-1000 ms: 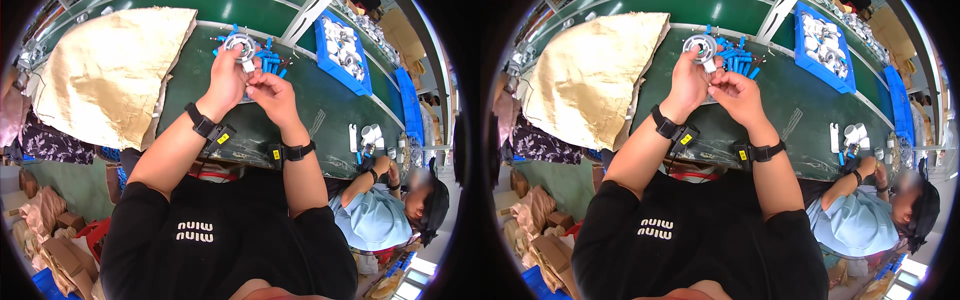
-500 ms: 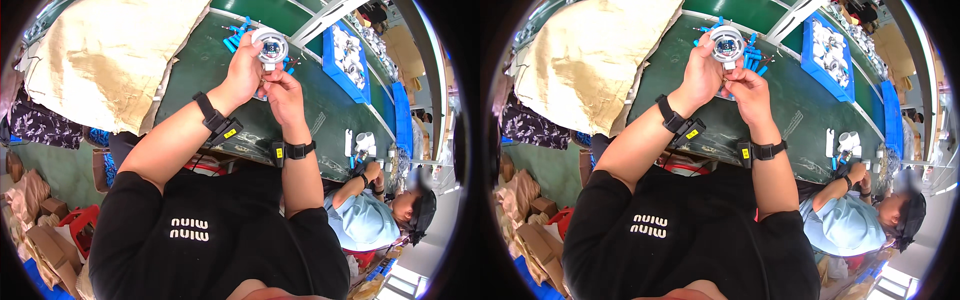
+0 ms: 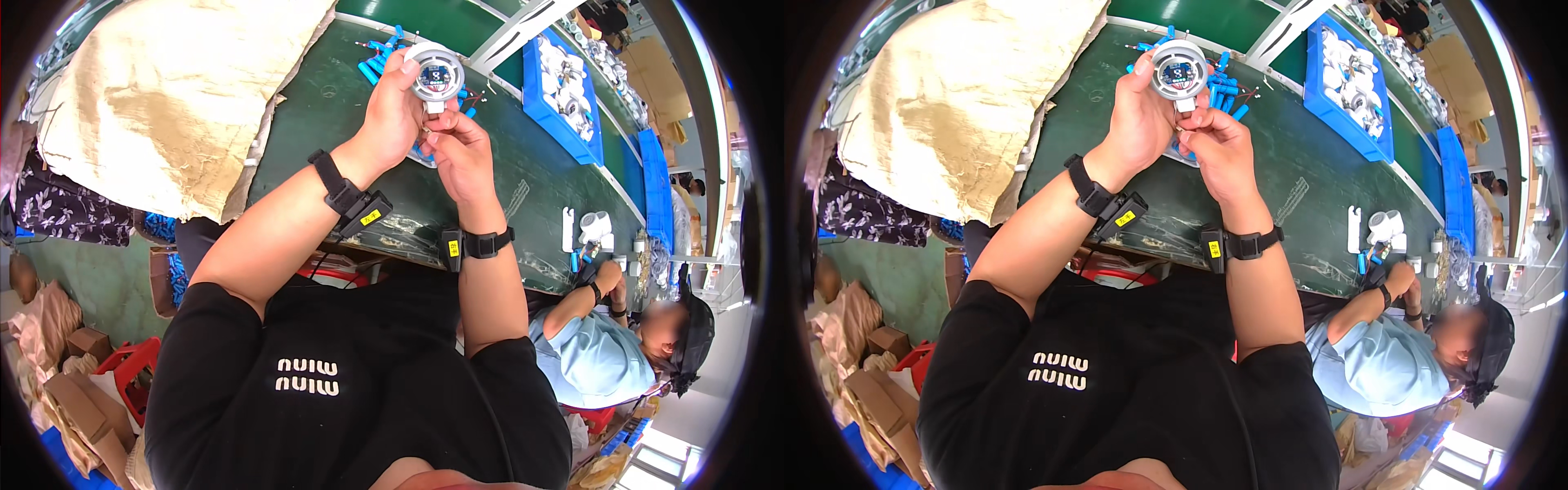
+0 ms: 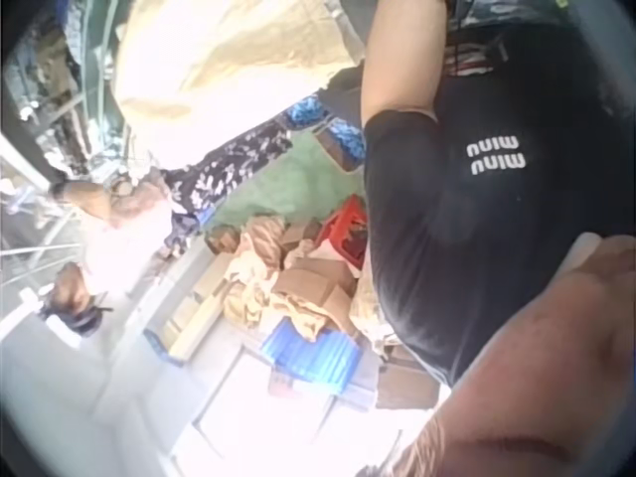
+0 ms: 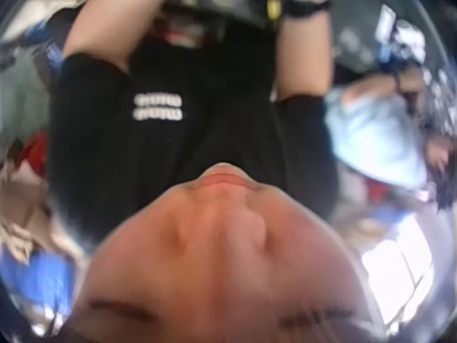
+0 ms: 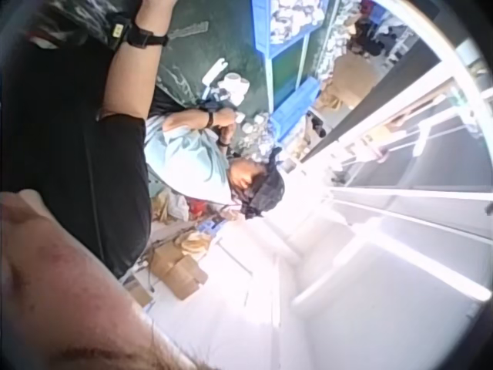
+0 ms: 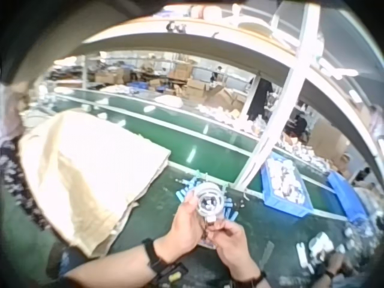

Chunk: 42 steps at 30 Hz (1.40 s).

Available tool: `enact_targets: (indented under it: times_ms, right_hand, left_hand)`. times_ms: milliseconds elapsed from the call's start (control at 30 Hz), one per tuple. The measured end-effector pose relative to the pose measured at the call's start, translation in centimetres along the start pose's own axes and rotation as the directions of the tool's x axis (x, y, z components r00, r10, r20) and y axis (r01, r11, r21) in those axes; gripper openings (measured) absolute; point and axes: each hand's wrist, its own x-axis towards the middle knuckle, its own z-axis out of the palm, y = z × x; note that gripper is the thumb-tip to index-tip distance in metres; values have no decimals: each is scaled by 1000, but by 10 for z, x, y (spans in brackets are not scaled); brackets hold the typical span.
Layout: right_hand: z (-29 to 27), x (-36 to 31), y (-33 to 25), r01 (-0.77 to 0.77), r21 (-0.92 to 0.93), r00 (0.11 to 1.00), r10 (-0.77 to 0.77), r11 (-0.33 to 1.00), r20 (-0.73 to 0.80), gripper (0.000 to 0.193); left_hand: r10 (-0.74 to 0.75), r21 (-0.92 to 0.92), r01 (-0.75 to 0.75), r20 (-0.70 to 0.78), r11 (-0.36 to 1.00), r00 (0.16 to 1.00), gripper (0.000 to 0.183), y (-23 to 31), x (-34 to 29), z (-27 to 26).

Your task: Assembling small white plastic components on a factory production line.

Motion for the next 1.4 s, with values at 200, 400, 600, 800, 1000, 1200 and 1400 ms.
enact_targets:
  times_ms: [200,400,600,800,1000,1200,1400]
  right_hand:
    - [7,-1,-7,-21,-24,1000,21,1000,8,15]
    - [-2,0,-1,-13,-130,1000,14,991,4,17]
    - [-1,-1,-1,-31,-88,999,32,996,7,15]
    - [-1,0,2,-31,-146,1000,30,989,-9,16]
    - [-5,5,2,-51,-24,998,52,998,46,16]
    - [-7,13,-2,194,-326,946,-264,925,-188,6]
    - [-5,20,13,343,-633,847,-519,694,-111,17]
  left_hand:
    - [-12,-11,13,27,1000,1000,70,2,2,-4]
    - [8,-3,-8,-43,1000,999,71,1,0,4]
    - [-36,42,35,17,999,999,72,1,0,-2]
    - [-41,44,41,-2,998,999,72,1,-2,-4]
    - [-37,-40,37,-2,998,999,45,2,6,-6]
    - [152,521,-272,262,809,953,47,30,10,-4]
    - [64,475,12,-143,880,988,28,76,87,-1]
